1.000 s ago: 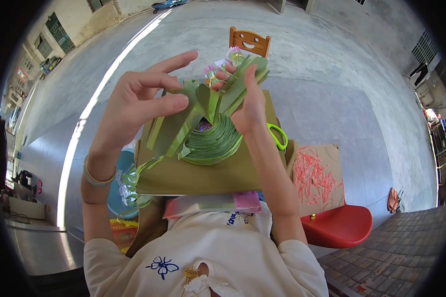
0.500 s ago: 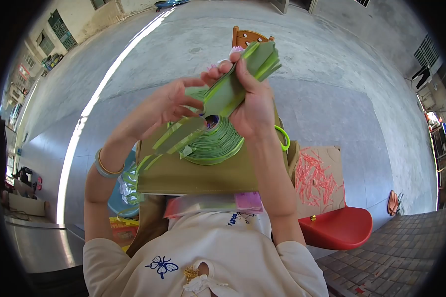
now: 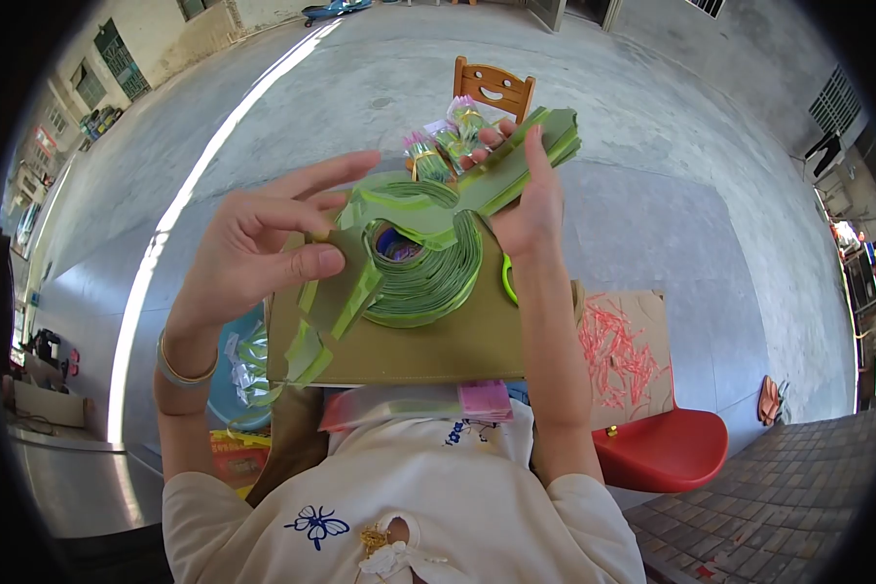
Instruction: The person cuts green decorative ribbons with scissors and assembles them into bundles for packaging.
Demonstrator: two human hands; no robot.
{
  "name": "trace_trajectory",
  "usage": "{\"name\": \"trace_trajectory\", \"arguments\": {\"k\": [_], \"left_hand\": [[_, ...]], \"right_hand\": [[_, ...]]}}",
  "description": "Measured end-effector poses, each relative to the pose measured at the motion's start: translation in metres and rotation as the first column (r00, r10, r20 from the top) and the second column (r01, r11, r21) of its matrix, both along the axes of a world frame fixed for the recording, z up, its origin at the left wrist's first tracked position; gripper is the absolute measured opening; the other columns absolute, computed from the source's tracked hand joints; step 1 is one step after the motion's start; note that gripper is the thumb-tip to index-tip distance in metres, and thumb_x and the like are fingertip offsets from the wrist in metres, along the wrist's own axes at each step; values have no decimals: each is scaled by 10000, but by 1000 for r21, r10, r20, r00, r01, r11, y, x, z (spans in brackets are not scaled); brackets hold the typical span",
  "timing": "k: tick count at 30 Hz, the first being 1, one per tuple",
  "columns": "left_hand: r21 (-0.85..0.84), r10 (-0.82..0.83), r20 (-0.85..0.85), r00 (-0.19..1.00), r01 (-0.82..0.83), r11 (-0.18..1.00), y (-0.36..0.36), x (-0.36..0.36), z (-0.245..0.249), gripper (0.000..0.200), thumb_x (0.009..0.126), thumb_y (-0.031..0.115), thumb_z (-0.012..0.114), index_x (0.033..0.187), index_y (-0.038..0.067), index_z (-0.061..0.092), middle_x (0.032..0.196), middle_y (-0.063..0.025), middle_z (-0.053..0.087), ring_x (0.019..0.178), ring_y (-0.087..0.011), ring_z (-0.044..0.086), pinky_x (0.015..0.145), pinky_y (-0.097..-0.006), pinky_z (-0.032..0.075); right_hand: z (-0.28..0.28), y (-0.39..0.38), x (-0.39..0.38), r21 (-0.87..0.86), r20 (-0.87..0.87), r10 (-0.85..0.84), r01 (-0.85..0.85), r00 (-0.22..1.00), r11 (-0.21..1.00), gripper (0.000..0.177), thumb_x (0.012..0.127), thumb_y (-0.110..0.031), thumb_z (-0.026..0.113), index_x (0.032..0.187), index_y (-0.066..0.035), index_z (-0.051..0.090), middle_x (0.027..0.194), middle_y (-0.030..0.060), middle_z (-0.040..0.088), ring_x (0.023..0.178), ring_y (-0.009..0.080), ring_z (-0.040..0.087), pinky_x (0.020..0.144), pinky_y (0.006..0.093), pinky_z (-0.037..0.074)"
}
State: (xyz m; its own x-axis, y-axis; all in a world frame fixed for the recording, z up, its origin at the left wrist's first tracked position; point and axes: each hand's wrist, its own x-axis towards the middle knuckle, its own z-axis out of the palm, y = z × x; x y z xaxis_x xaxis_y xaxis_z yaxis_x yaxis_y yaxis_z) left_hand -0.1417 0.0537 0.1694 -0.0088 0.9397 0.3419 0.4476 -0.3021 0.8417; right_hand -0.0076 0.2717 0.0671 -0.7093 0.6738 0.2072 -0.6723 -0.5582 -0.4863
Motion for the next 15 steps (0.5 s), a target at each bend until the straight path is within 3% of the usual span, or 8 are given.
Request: {"name": "trace_trajectory", "arguments": {"k": [1,2,5,8,9,11,13,15], "left_hand": [[131,45,-106,993,-31,991,10,3,3,194,787,111,666,885,-56,663,1294,-226,462,1055,-229,573,903,-299,417],[111,66,-50,997,-60,992,22,6,5,205,780,122,673,889,-52,668,1308,-226,447,1060,-218,569,853,-282,436],[45,129,85,988,-134,990,58,3,5,237,768,151,685,896,-48,676,1340,-228,409,1041,-174,568,684,-235,467],[-62,202,173,964,-194,979,77,-4,0,262,775,169,683,902,-60,666,1353,-231,388,953,-109,581,494,-206,432],[-122,238,212,948,-216,969,77,-5,-1,270,778,172,682,911,-63,661,1357,-232,381,921,-88,580,445,-207,409],[-174,262,253,931,-223,959,75,-6,-5,325,794,204,669,980,-60,630,1354,-232,382,852,-61,576,427,-210,404],[-156,238,262,935,-202,967,68,-5,-12,424,822,264,645,1099,-50,577,1341,-227,398,778,-48,570,491,-214,440],[-143,180,437,881,-130,981,62,-4,-28,515,848,329,602,1197,-33,489,1327,-205,417,781,-79,593,587,-232,468]], "right_hand": [[2,-14,-8,13,57,26,-27,998,1000,419,928,-432,407,1095,-56,485,995,99,560,877,212,556,863,403,467],[7,-30,-14,24,114,53,-56,992,998,519,914,-525,372,1116,-61,486,995,107,569,880,215,564,848,390,473],[22,-67,-30,-25,-38,162,-163,986,986,719,856,-666,275,1162,-48,475,957,125,596,843,230,596,794,377,497],[21,-77,-29,232,-107,362,-331,926,915,868,782,-765,220,1194,-38,459,929,133,611,790,242,621,760,394,517],[22,-79,-25,261,-133,429,-386,893,885,748,830,-681,354,1127,-6,481,937,131,583,841,265,604,772,384,512],[25,-82,-22,204,33,369,-368,929,907,598,887,-560,378,1088,-8,491,911,114,578,823,253,602,770,374,512],[26,-81,-20,177,131,312,-332,941,927,418,914,-410,433,1055,-21,494,865,94,572,785,238,603,739,362,516],[29,-75,-20,180,158,258,-284,953,942,221,911,-230,518,1029,-46,490,799,72,566,728,218,606,679,346,525]]}}
